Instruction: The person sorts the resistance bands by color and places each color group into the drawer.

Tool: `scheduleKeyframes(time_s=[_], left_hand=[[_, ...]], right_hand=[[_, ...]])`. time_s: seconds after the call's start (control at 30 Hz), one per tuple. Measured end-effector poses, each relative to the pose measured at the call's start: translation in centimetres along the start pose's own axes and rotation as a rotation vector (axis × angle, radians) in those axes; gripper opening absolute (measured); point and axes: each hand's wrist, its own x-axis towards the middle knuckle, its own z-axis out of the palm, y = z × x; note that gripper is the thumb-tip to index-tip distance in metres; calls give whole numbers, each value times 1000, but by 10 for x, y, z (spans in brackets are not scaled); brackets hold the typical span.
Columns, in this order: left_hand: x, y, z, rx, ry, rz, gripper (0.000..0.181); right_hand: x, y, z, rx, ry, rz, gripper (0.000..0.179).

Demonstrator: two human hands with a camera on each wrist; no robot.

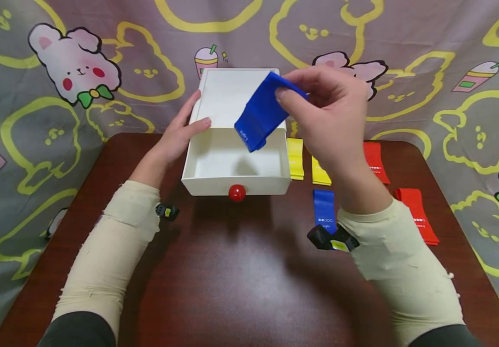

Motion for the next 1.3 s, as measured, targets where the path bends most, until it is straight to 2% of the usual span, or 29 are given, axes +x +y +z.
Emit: scheduleKeyframes(time_s=[0.07, 0.23, 0.53, 0.7, 1.1, 1.3], left_hand=[[0, 0, 0, -4, 3, 5, 79], [1, 0, 0, 20, 5, 19, 79], [1, 0, -2, 82, -6, 23, 77], [0, 0, -2, 80, 1, 21, 78], [0, -1, -2, 94, 5, 11, 79], [1, -2, -1, 80, 4, 24, 78]], right_hand=[[-1, -1, 13, 12, -22, 42, 11], [-7, 2, 35, 8, -90, 35, 11], [-23, 16, 52, 18, -178, 150, 16], [-28, 24, 55, -45, -219, 223, 16], [-28, 33, 51, -196, -241, 336, 18], [-27, 38, 45, -298, -250, 347, 18]])
